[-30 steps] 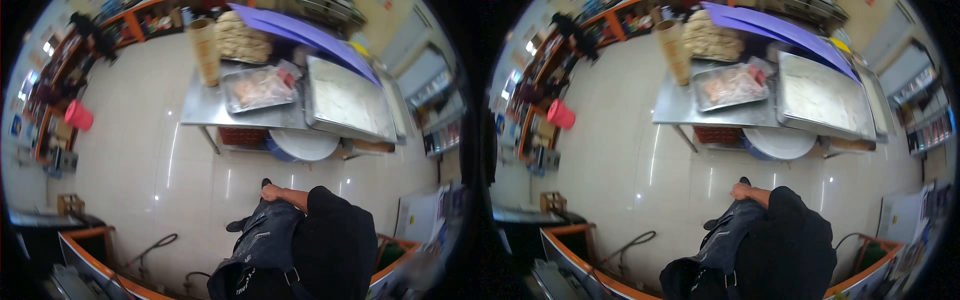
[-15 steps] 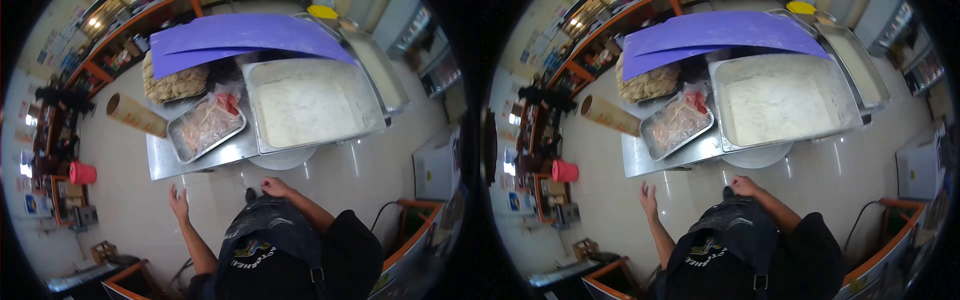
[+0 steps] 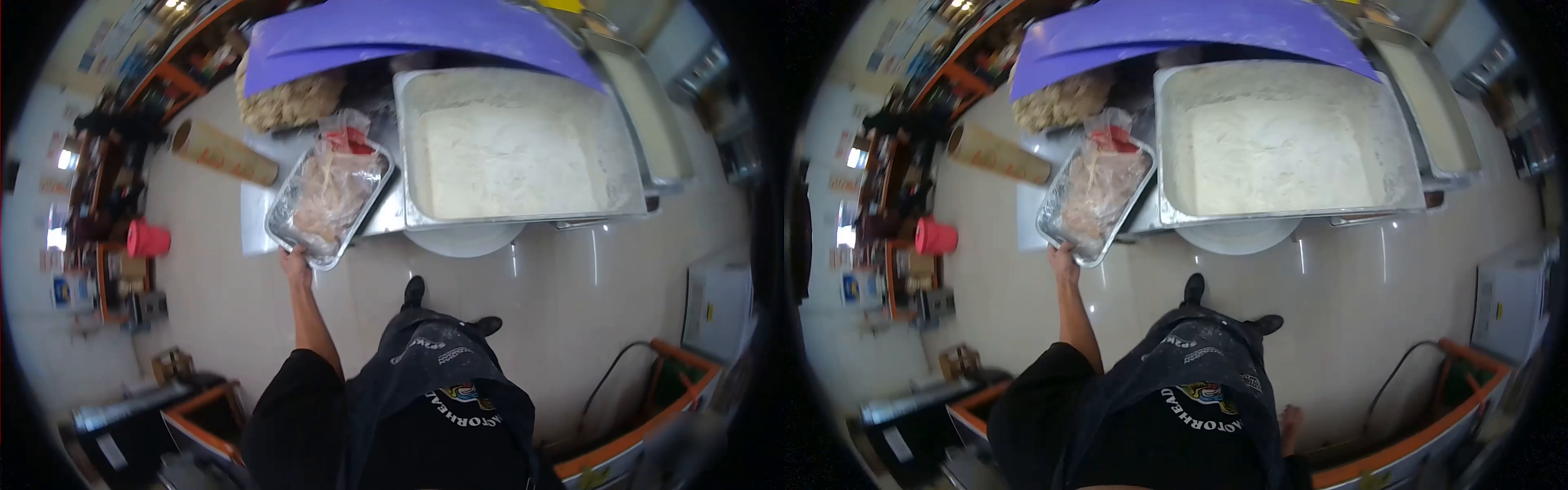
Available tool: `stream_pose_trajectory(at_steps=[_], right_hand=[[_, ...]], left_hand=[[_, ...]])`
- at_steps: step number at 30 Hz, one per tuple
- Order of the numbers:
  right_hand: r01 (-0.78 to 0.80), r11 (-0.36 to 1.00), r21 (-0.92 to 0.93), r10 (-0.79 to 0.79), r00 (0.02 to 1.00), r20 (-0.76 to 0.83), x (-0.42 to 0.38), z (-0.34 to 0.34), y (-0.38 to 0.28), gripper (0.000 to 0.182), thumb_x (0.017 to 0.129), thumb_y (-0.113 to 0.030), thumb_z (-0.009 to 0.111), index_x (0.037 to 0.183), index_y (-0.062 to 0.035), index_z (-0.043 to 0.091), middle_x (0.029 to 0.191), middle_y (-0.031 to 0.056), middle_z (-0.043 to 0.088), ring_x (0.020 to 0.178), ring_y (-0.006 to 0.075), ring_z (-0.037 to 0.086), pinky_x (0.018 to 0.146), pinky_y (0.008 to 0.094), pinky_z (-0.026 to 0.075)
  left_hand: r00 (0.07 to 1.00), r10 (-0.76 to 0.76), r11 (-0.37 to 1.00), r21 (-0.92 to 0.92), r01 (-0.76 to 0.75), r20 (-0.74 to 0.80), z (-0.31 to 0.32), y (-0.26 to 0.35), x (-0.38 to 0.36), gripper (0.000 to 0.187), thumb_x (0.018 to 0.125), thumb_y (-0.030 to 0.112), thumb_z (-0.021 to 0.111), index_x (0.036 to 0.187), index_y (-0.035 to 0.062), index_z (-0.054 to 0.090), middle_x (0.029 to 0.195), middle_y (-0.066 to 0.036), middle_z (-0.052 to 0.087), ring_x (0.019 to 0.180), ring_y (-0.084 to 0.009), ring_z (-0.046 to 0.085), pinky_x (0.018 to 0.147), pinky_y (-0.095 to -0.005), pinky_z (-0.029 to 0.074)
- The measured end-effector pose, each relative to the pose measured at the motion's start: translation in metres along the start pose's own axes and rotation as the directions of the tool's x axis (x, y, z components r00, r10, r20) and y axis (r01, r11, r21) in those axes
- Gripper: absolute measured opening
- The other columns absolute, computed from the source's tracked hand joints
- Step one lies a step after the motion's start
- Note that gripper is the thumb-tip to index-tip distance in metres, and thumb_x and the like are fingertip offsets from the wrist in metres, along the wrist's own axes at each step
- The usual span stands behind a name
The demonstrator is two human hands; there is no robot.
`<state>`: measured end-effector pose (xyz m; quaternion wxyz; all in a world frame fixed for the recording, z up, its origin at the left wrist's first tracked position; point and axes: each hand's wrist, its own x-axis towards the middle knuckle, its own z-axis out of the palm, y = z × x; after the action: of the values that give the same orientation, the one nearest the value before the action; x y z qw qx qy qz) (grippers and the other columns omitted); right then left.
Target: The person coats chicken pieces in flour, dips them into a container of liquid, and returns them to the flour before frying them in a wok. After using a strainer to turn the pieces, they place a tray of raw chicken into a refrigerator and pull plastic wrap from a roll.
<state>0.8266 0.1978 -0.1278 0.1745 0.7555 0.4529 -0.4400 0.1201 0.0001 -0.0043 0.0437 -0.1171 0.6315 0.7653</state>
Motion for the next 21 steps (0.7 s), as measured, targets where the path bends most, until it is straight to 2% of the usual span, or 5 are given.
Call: stream_pose_trajectory(at_steps=[4,7,11,15,21], right_hand=[[0.086,0.991,0.103,-0.097,0.990,0.106,0.029,-0.038,0.006,0.026,0.081,-0.026,0.052,0.082,-0.0004,0.056,0.075,0.0132,0.060,0.072,0.0253,0.060,0.063,0.0367,0.048],[0.184,0.977,0.112,-0.199,0.968,0.150,0.060,-0.084,0.000,0.025,0.082,-0.025,0.052,0.086,-0.0007,0.056,0.078,0.0118,0.059,0.071,0.0236,0.059,0.060,0.0349,0.047],[0.304,0.946,0.111,-0.319,0.935,0.155,0.111,-0.142,-0.020,0.024,0.083,-0.024,0.051,0.091,-0.0012,0.056,0.081,0.0099,0.058,0.071,0.0212,0.059,0.057,0.0324,0.047],[0.366,0.927,0.085,-0.375,0.914,0.156,0.173,-0.214,-0.073,0.023,0.084,-0.021,0.051,0.095,-0.0024,0.055,0.083,0.0077,0.058,0.071,0.0175,0.058,0.054,0.0289,0.047],[0.543,0.840,0.021,-0.532,0.814,0.231,0.283,-0.371,-0.235,0.018,0.084,-0.020,0.051,0.093,-0.0050,0.055,0.080,0.0064,0.057,0.070,0.0152,0.058,0.053,0.0272,0.045]], left_hand=[[0.977,0.108,0.991,-0.064,-0.122,-0.184,-0.003,-0.010,-0.108,0.043,0.061,-0.009,0.046,0.103,-0.0024,0.049,0.091,-0.007,0.053,0.081,-0.0202,0.053,0.074,-0.0316,0.044],[0.905,-0.009,0.999,-0.040,-0.009,-0.425,-0.021,-0.038,-0.173,0.044,0.056,-0.009,0.044,0.100,-0.0027,0.048,0.089,-0.007,0.051,0.081,-0.0216,0.052,0.073,-0.0331,0.044],[0.896,-0.052,0.987,-0.161,-0.022,-0.442,-0.032,-0.077,-0.278,0.038,0.052,-0.009,0.041,0.089,-0.0016,0.049,0.079,-0.007,0.051,0.068,-0.0197,0.050,0.064,-0.0326,0.043],[0.945,-0.112,0.949,0.248,0.193,-0.306,-0.054,-0.105,-0.361,0.017,0.051,-0.007,0.040,0.063,0.0003,0.050,0.052,-0.003,0.045,0.049,-0.0141,0.045,0.049,-0.0286,0.037],[0.972,-0.234,0.862,0.467,0.197,0.022,0.162,-0.140,-0.430,0.015,0.057,-0.005,0.048,0.066,0.0018,0.057,0.057,-0.002,0.053,0.049,-0.0108,0.048,0.045,-0.0256,0.037]])
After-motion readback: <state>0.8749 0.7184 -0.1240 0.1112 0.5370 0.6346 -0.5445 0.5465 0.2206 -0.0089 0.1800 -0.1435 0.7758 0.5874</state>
